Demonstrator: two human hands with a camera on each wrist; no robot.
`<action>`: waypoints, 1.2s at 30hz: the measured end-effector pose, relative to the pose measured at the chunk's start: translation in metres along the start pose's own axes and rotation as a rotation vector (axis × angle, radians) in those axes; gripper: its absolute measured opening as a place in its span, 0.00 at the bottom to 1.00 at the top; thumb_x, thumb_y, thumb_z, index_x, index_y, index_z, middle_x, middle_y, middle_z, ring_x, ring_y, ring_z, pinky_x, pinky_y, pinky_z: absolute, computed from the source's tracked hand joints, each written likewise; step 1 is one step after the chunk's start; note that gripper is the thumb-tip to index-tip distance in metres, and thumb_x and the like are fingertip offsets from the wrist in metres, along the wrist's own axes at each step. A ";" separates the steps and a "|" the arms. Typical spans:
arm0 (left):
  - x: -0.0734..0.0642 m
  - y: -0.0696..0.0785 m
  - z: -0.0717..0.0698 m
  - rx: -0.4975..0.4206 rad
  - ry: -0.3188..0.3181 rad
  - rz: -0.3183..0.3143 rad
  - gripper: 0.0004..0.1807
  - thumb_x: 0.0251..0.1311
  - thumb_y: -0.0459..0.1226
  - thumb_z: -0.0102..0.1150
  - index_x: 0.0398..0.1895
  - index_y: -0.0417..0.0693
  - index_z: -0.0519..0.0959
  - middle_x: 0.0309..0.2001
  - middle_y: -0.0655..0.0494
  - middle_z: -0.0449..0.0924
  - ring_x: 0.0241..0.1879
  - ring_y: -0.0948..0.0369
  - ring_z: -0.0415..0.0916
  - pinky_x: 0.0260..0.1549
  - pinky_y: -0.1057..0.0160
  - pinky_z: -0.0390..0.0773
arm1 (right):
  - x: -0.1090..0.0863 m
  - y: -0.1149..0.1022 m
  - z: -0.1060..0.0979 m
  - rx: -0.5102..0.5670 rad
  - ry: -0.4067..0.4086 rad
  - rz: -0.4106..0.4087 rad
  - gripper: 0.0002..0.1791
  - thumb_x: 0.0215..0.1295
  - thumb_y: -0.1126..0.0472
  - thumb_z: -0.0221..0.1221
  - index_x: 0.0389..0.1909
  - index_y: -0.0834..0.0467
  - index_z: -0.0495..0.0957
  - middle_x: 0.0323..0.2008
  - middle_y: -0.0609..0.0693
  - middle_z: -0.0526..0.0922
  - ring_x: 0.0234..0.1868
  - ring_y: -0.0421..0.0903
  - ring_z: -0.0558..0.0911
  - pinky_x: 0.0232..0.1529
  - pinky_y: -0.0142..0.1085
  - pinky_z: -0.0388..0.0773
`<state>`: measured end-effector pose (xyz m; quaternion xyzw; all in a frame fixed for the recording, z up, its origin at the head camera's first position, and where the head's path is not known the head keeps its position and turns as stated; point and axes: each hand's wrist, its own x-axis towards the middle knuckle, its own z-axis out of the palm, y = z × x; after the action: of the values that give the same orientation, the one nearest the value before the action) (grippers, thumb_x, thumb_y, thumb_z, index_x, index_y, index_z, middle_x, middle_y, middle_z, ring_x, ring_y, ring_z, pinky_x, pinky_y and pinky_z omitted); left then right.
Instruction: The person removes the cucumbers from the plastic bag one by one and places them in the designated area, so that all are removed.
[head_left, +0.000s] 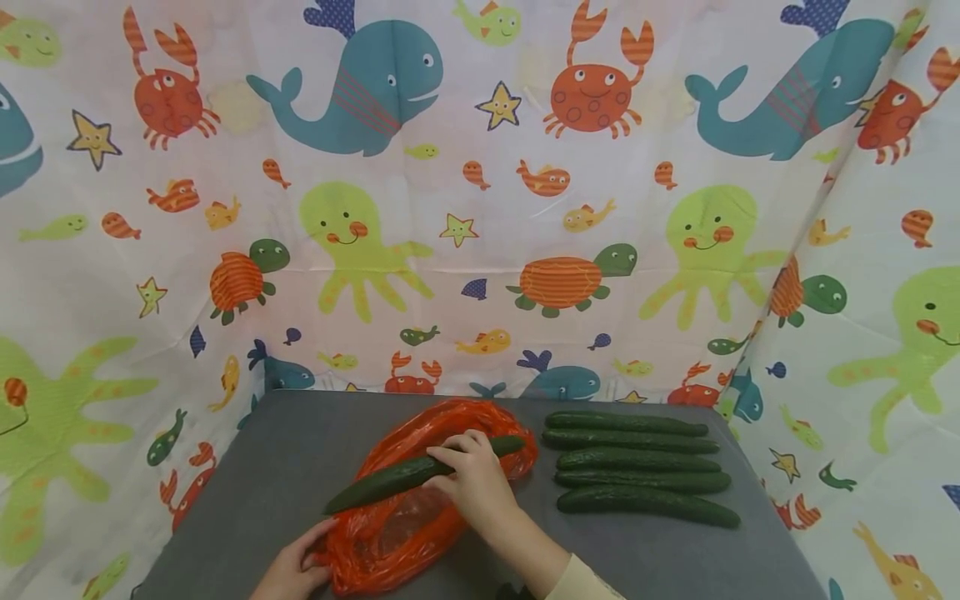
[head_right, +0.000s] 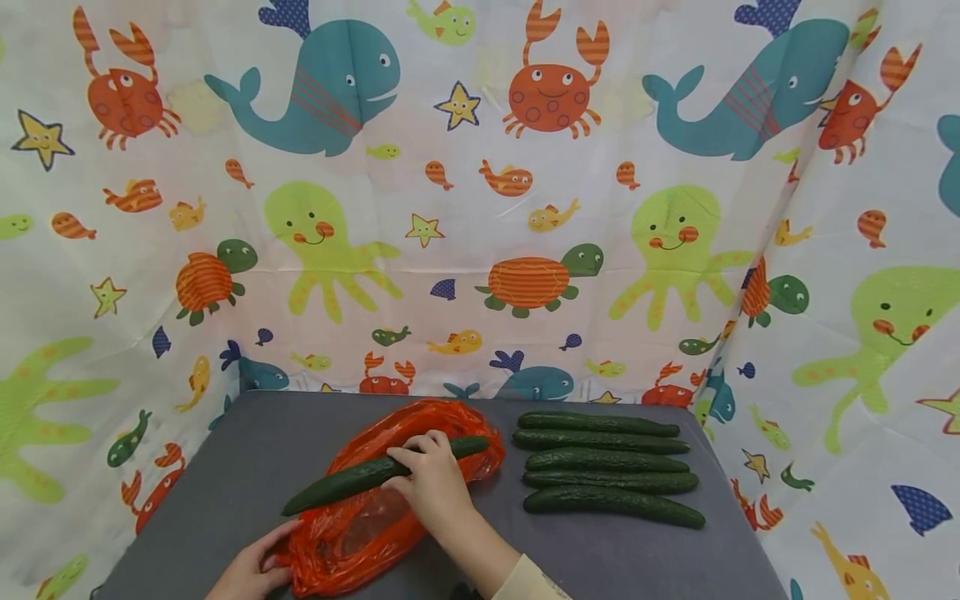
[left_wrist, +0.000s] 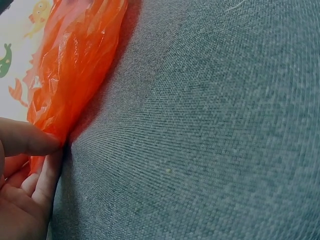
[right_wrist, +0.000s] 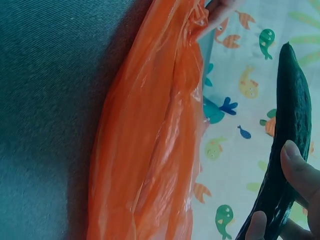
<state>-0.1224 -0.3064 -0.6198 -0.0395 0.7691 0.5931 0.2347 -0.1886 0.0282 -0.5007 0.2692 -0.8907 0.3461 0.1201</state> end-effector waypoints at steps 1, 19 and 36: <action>0.000 0.000 0.000 -0.003 0.002 0.001 0.44 0.57 0.28 0.62 0.77 0.30 0.53 0.70 0.23 0.59 0.57 0.51 0.79 0.45 0.58 0.78 | -0.001 0.001 -0.002 -0.008 0.005 -0.004 0.24 0.54 0.52 0.74 0.55 0.47 0.86 0.46 0.44 0.84 0.53 0.49 0.75 0.50 0.44 0.80; -0.001 0.002 0.002 -0.054 0.004 -0.024 0.45 0.59 0.27 0.61 0.78 0.30 0.51 0.72 0.23 0.56 0.59 0.51 0.78 0.47 0.57 0.80 | -0.028 0.039 -0.030 -0.093 0.119 0.046 0.22 0.47 0.53 0.76 0.47 0.49 0.89 0.41 0.44 0.83 0.49 0.48 0.76 0.46 0.47 0.81; -0.002 0.002 0.002 -0.081 0.000 -0.036 0.45 0.59 0.27 0.61 0.77 0.30 0.51 0.69 0.24 0.62 0.55 0.52 0.81 0.47 0.55 0.82 | -0.062 0.080 -0.052 -0.124 0.084 0.203 0.23 0.42 0.55 0.78 0.44 0.52 0.90 0.38 0.45 0.84 0.49 0.53 0.79 0.49 0.51 0.79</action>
<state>-0.1206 -0.3043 -0.6174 -0.0631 0.7435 0.6196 0.2436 -0.1814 0.1378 -0.5315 0.1549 -0.9272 0.3120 0.1381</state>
